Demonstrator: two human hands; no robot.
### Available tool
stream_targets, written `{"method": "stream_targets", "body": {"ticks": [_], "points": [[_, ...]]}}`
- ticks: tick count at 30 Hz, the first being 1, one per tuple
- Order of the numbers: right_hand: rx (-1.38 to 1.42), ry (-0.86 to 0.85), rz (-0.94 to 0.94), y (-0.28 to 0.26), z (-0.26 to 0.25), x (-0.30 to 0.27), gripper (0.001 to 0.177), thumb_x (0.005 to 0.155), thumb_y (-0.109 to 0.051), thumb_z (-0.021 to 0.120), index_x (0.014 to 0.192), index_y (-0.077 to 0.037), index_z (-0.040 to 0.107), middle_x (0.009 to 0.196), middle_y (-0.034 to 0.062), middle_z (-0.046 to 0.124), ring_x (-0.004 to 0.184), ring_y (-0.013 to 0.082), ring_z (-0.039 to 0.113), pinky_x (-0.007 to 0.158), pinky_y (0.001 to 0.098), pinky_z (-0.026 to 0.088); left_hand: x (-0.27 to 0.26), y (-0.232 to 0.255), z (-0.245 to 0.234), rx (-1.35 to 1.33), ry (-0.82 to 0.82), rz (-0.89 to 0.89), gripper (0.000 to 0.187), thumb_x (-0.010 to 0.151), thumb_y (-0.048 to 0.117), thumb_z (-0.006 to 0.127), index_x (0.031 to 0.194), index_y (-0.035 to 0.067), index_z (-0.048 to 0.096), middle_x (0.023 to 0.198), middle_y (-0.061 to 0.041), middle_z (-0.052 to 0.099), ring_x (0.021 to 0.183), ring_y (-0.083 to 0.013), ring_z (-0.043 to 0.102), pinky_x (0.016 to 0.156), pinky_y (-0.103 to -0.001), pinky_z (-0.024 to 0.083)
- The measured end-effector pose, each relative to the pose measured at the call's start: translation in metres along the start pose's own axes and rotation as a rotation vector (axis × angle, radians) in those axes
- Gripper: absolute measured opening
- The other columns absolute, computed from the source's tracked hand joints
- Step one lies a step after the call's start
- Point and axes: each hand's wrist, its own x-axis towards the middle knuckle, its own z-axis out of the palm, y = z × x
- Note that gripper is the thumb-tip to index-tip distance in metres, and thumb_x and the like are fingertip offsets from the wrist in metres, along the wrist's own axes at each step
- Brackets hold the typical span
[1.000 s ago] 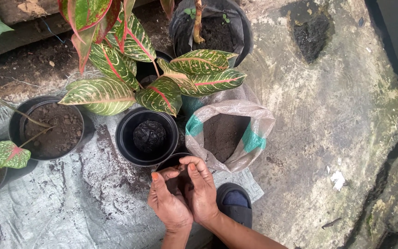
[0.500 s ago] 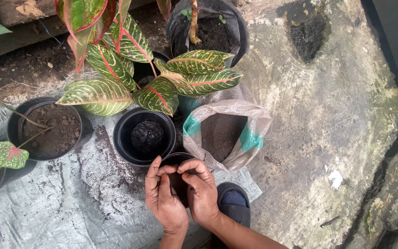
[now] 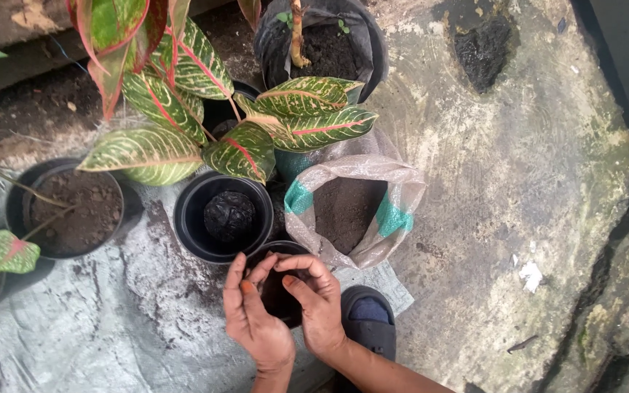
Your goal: Planting a small plant into a black pot using soil from a plastic bag
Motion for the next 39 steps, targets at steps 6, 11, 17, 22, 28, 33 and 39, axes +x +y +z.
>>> {"method": "stream_targets", "body": {"ticks": [6,11,17,22,28,33,39], "points": [[-0.237,-0.075,-0.142,-0.003,-0.004,0.001,0.023,0.088,0.003,0.060,0.102,-0.005,0.076,0.117,0.0124,0.072,0.116,0.0242,0.066,0.106,0.0372,0.050,-0.008,-0.005,-0.002,0.231,-0.060,0.218,0.027,0.101,-0.005,0.046,0.109,0.003,0.071,0.127,-0.013,0.068,0.132,-0.0273,0.063,0.114,-0.037,0.049],[-0.228,-0.104,-0.211,-0.032,-0.014,0.012,0.021,0.093,0.001,0.061,0.109,-0.007,0.074,0.122,0.0126,0.069,0.120,0.0244,0.063,0.104,0.0365,0.049,-0.010,-0.003,0.006,0.123,-0.048,0.209,0.021,0.104,0.006,0.050,0.111,0.003,0.069,0.125,-0.017,0.065,0.128,-0.0286,0.062,0.115,-0.039,0.048],[-0.662,-0.018,-0.225,-0.052,-0.068,0.069,0.037,0.088,0.004,0.051,0.112,-0.011,0.075,0.118,0.0051,0.072,0.111,0.0191,0.065,0.094,0.0332,0.052,-0.002,0.014,0.028,0.056,-0.144,0.218,0.025,0.106,0.013,0.049,0.115,-0.002,0.067,0.120,-0.019,0.067,0.116,-0.0262,0.065,0.104,-0.035,0.053],[-0.901,-0.117,-0.155,-0.024,-0.128,0.108,0.038,0.090,0.006,0.050,0.111,-0.011,0.078,0.113,0.0052,0.075,0.107,0.0183,0.071,0.100,0.0288,0.052,0.014,0.021,0.052,-0.002,-0.341,0.092,0.027,0.102,-0.003,0.047,0.120,-0.004,0.067,0.123,-0.016,0.067,0.120,-0.0245,0.064,0.104,-0.032,0.054],[-1.130,-0.496,0.038,-0.032,-0.124,0.110,0.030,0.095,-0.005,0.051,0.105,-0.015,0.077,0.103,0.0005,0.082,0.090,0.0155,0.074,0.081,0.0302,0.054,0.034,0.000,0.083,0.012,-0.640,-0.347,0.045,0.100,0.029,0.051,0.136,0.006,0.064,0.144,-0.013,0.067,0.137,-0.0222,0.060,0.112,-0.032,0.046],[-1.488,-0.359,-0.246,0.014,-0.147,0.145,0.032,0.083,-0.001,0.057,0.102,-0.013,0.080,0.102,0.0193,0.068,0.105,0.0504,0.064,0.108,0.0571,0.047,0.047,-0.021,0.104,0.028,-0.738,-0.430,0.061,0.108,0.032,0.042,0.160,0.003,0.032,0.166,-0.031,0.020,0.152,-0.0529,-0.003,0.124,-0.061,0.006],[-1.373,-0.077,-0.359,-0.001,-0.148,0.202,0.026,0.090,-0.010,0.060,0.104,-0.017,0.081,0.094,0.0149,0.076,0.097,0.0388,0.072,0.088,0.0470,0.057,0.065,-0.048,0.128,0.119,-0.641,-0.290,0.051,0.105,0.033,0.052,0.142,-0.001,0.058,0.147,-0.025,0.056,0.143,-0.0338,0.045,0.122,-0.048,0.031]]}}
